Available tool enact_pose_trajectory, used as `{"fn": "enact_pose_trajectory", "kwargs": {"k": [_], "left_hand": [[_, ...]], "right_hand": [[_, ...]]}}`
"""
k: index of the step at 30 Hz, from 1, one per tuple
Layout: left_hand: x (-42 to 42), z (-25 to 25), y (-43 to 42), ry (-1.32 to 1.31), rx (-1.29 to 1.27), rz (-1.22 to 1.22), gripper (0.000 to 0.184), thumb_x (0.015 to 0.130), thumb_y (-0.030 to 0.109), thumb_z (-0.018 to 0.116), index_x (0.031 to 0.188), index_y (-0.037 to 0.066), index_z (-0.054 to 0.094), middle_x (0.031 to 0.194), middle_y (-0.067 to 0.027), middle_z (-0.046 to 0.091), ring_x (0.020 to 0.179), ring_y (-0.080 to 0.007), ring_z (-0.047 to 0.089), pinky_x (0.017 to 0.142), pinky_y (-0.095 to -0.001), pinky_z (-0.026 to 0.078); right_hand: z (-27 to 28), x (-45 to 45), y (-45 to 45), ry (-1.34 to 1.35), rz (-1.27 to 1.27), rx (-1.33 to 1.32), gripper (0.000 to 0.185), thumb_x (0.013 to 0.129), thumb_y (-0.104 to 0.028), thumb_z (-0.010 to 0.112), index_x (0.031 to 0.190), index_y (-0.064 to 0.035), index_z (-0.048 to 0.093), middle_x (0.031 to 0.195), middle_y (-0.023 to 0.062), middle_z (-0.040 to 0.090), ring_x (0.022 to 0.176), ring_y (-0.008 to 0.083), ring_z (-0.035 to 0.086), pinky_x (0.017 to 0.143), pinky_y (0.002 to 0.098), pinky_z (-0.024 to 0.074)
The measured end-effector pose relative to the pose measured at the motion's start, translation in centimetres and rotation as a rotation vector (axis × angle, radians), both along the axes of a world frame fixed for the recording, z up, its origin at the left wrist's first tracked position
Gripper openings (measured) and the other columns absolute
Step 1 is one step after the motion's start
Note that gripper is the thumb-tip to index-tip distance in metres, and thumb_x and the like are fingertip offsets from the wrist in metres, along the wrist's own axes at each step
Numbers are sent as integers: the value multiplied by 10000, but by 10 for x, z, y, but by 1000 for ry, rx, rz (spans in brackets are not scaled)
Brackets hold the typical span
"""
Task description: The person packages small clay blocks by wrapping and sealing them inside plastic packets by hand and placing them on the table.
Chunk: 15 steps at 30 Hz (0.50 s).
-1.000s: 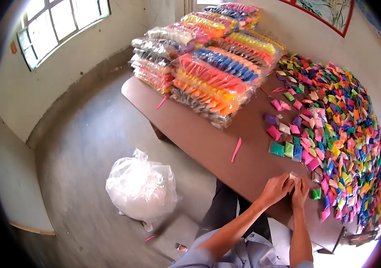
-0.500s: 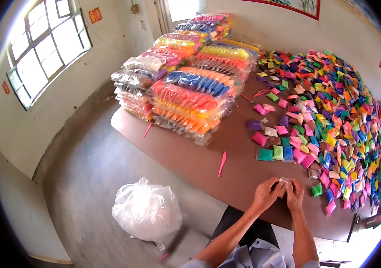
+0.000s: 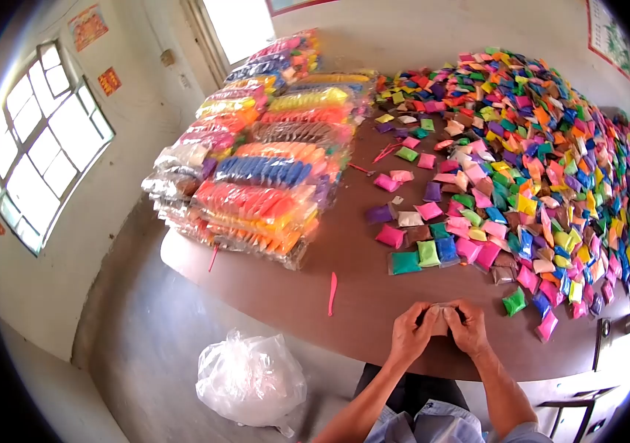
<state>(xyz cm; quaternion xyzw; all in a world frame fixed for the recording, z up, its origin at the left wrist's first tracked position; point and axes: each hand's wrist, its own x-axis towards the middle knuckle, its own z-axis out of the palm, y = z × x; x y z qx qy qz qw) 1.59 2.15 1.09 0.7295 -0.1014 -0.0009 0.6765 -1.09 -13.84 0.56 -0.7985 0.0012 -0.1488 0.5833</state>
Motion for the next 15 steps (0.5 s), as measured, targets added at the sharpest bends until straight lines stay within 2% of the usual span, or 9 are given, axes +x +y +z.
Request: {"fn": "enact_pose_trajectory", "kwargs": {"k": [5,7,10,15], "left_hand": [[-2,10,-6,16,9,27,196,1010,188,687,1057,0,715,818,-58,696,772,-85,632,709,-264,518],[0,8,-4,-13,64,12,203,1013,200,684,1030,1,722,771,-50,675,711,-71,581,648,-264,492],[-1,5,-4,-24,40,55,187,1011,184,687,1024,2,727,759,-39,673,709,-60,572,642,-260,488],[-3,12,-8,-23,28,78,187,1015,185,683,1029,3,725,765,-16,668,722,-51,567,647,-256,484]], "right_hand": [[-12,-1,-3,8,-33,72,119,944,-105,712,968,11,715,800,61,712,723,81,610,642,284,510],[-6,0,-1,-10,-4,43,107,934,-102,724,972,-2,720,798,73,714,706,89,618,630,292,509],[6,0,1,-35,-7,-49,124,930,-122,729,981,-9,727,801,92,717,690,128,647,616,304,513],[11,-1,-3,-11,28,-42,117,956,-103,702,989,9,712,815,96,716,734,115,644,660,306,522]]}}
